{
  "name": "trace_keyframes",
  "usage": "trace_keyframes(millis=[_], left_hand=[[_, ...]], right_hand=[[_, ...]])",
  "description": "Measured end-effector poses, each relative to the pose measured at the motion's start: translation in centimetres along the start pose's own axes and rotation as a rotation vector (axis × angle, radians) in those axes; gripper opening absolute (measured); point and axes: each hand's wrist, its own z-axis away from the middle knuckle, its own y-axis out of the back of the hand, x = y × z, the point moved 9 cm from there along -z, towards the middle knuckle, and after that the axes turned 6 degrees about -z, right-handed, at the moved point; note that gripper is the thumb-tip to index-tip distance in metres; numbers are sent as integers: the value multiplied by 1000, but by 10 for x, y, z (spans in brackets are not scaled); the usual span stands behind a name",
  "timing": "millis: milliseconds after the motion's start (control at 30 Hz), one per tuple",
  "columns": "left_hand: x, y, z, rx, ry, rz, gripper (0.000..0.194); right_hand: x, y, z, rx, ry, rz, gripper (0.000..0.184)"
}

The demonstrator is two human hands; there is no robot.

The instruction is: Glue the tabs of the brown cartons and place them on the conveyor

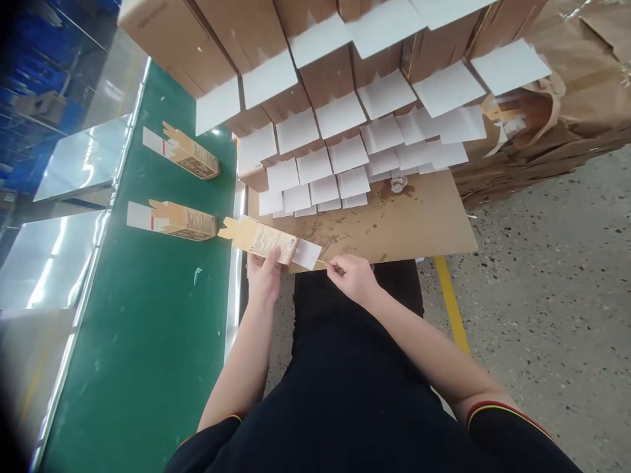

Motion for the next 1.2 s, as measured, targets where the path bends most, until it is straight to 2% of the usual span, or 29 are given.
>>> trace_keyframes(millis=[133, 300, 433, 567, 700, 933, 1000, 1033, 1100, 1200], left_hand=[[3, -1, 5, -4, -13, -19, 74], [2, 1, 6, -4, -52, -95, 82], [7, -7, 21, 30, -195, -220, 91], [11, -21, 42, 58, -346, -480, 96], [11, -27, 51, 61, -449, -618, 93], [5, -24, 46, 108, -489, -683, 92], [15, -9, 41, 159, -485, -643, 94], [24, 5, 37, 205, -482, -616, 95], [50, 46, 27, 331, -489, -560, 97], [90, 117, 9, 547, -500, -567, 97]], right_hand=[[2, -8, 12, -72, 17, 48, 38], [7, -1, 8, -20, 7, 138, 37], [5, 19, 0, 121, -1, 86, 30], [1, 46, 4, 250, -29, 31, 26], [-5, 64, 13, 287, -43, 19, 26], [-14, 75, 22, 313, -30, 55, 30], [-15, 79, 24, 319, -21, 59, 31], [-15, 81, 25, 328, -24, 65, 32], [-11, 88, 26, 353, -46, 84, 32], [-4, 96, 23, 386, -80, 99, 34]])
